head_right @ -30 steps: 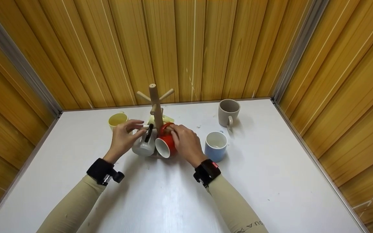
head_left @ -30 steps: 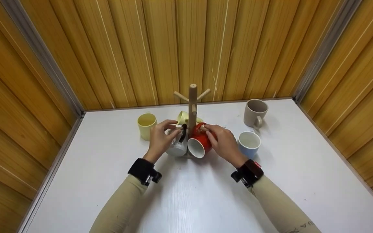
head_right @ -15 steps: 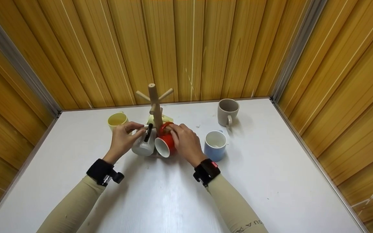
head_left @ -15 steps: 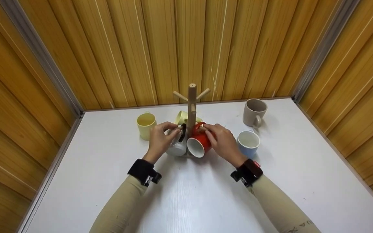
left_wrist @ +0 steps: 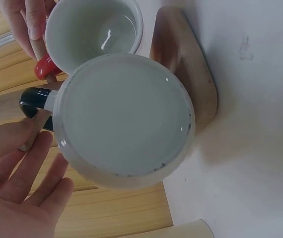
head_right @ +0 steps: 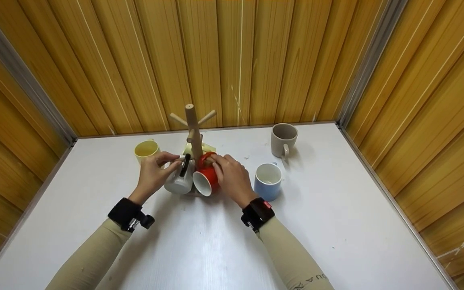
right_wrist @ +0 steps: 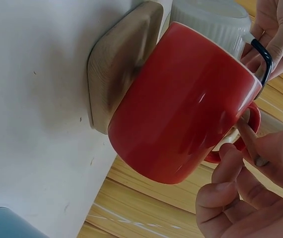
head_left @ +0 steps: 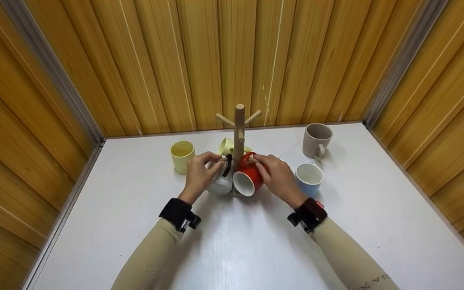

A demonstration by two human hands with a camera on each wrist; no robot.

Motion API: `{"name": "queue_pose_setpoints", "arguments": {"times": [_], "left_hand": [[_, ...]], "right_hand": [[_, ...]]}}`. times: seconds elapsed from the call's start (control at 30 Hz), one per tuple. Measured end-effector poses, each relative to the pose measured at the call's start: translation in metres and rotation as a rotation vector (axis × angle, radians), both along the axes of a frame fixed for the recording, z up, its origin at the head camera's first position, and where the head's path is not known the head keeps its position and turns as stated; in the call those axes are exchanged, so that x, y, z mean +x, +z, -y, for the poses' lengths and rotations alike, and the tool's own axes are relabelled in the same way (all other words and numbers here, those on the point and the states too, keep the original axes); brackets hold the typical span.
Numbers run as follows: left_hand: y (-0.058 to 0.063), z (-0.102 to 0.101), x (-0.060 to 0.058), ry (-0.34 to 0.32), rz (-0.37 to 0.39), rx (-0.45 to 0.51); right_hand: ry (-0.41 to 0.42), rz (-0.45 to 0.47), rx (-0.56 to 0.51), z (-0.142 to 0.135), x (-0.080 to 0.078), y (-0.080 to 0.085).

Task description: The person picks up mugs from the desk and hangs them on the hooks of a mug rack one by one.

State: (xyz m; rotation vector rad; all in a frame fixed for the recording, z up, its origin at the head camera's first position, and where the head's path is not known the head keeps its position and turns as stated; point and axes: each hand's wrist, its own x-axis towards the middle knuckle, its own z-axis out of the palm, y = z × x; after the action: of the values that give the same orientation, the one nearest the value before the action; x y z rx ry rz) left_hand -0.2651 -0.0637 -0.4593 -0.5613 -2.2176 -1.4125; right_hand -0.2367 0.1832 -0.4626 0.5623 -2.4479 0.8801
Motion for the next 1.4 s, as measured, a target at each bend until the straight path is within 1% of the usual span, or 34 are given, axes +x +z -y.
{"name": "queue_pose_setpoints", "arguments": {"times": [0.3, 0.47, 0.57, 0.73, 0.87, 0.93, 1.07, 1.17, 1.3, 1.4], "left_hand": [[-0.001, 0.001, 0.001, -0.022, -0.001, 0.012], [-0.002, 0.003, 0.002, -0.028, -0.015, 0.012], [-0.002, 0.005, 0.004, -0.042, -0.010, 0.019], [-0.002, 0.006, 0.007, -0.059, -0.008, 0.023], [-0.002, 0.009, 0.009, -0.051, -0.029, 0.025], [-0.002, 0.010, 0.010, -0.037, -0.040, 0.020], [-0.002, 0.012, 0.012, -0.008, -0.044, 0.014], [-0.003, 0.014, 0.013, 0.004, -0.045, 0.013], [-0.005, 0.016, 0.015, 0.026, -0.051, 0.005], [-0.008, 0.018, 0.016, 0.038, -0.047, 0.006]], "right_hand": [[0.020, 0.093, 0.067, -0.006, 0.002, 0.009], [0.026, 0.116, 0.095, -0.014, 0.003, 0.012], [0.021, 0.119, 0.097, -0.021, 0.002, 0.014], [-0.001, 0.117, 0.117, -0.038, 0.001, 0.016], [-0.020, 0.101, 0.151, -0.053, 0.000, 0.016], [-0.043, 0.095, 0.182, -0.061, 0.000, 0.015], [-0.114, 0.091, 0.277, -0.074, 0.000, 0.010], [-0.175, 0.150, 0.337, -0.082, 0.003, 0.009], [-0.242, 0.287, 0.387, -0.087, 0.007, 0.009], [-0.278, 0.367, 0.414, -0.090, 0.009, 0.010]]}}
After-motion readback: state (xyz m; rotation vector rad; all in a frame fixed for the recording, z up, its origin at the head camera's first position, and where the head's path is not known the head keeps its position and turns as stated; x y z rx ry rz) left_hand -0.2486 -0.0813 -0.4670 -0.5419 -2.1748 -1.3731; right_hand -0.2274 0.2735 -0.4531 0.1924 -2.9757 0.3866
